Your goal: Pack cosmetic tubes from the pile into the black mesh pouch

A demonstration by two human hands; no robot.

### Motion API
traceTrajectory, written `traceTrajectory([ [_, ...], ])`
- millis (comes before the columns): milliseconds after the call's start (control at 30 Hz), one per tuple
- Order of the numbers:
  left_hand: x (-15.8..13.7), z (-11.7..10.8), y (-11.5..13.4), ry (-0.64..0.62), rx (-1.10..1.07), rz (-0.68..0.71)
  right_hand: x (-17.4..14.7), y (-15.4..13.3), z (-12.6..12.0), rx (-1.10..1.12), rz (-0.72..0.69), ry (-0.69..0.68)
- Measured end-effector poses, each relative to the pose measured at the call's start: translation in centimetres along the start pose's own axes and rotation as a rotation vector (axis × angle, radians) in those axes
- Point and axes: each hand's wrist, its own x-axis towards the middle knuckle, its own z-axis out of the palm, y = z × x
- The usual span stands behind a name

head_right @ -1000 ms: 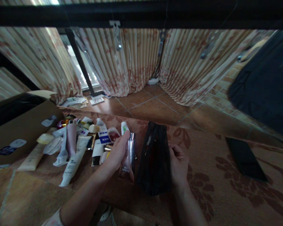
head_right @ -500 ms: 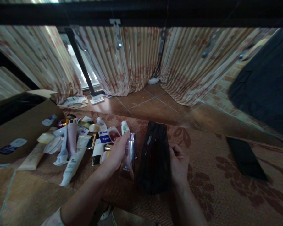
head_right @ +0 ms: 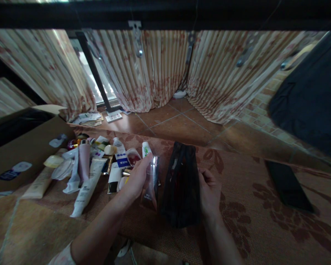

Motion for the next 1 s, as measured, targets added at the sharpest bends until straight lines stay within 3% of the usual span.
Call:
traceTrajectory([
  [567, 0.21, 0.01, -0.32, -0.007, -0.012, -0.011, 0.04, -0.07, 0.01, 0.043, 0.041, 0.007],
  [1000, 0.44, -0.10, -0.59, -0.012, 0.067, 0.093, -0.03, -0.06, 0.03, 0.023, 0.029, 0.006],
])
